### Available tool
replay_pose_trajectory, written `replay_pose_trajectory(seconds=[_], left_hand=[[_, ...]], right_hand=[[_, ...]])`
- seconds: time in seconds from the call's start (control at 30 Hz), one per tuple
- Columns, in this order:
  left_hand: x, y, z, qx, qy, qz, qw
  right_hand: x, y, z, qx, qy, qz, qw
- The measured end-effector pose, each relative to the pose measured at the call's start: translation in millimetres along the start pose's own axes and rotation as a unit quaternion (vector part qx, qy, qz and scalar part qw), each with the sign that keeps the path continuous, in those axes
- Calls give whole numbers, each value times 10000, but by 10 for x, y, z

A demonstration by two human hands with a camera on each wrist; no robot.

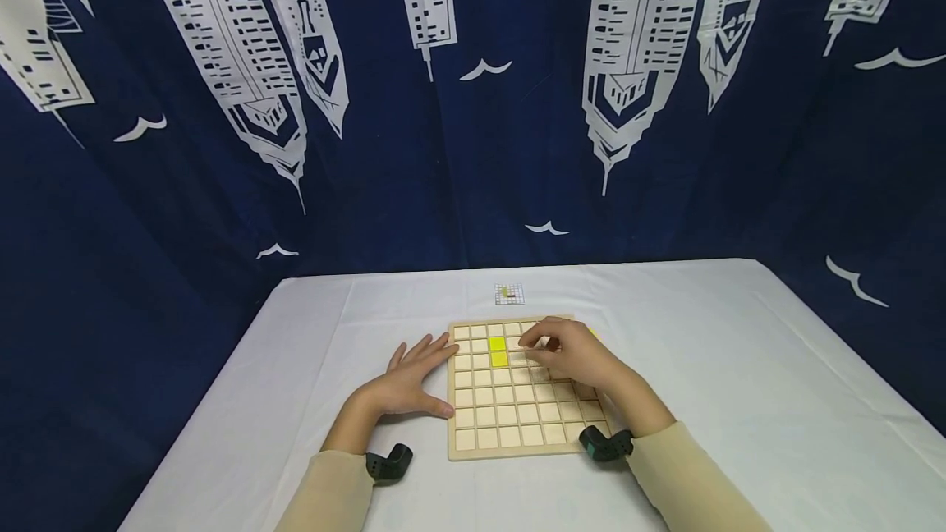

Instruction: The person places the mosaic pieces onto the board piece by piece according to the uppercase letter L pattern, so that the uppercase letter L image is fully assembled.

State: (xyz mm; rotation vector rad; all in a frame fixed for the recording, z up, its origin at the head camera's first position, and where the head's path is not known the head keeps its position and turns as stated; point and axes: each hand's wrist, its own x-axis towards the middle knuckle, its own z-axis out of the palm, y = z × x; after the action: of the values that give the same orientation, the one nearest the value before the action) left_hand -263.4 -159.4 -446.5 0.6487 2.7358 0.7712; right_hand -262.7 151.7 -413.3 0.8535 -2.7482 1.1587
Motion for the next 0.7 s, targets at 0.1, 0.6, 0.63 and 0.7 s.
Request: replay_pose_trajectory(seconds=[0.1,0.6,0.63,0.7], left_hand=[[-2,3,-1,2,1,10,10000],[-7,0,-5,54,0,-86,9999],[-7,-3,-3,49,-8,-93,9999],[-6,-8,3,51,-12,-96,9999]], right_hand=[[-17,28,-98,-123,132,111,9998],[-105,250,-417,-244,650,1153,9909],[-111,273,-424,-286,689,1147,9906],[-123,311,-437,-374,756,1186,9894]])
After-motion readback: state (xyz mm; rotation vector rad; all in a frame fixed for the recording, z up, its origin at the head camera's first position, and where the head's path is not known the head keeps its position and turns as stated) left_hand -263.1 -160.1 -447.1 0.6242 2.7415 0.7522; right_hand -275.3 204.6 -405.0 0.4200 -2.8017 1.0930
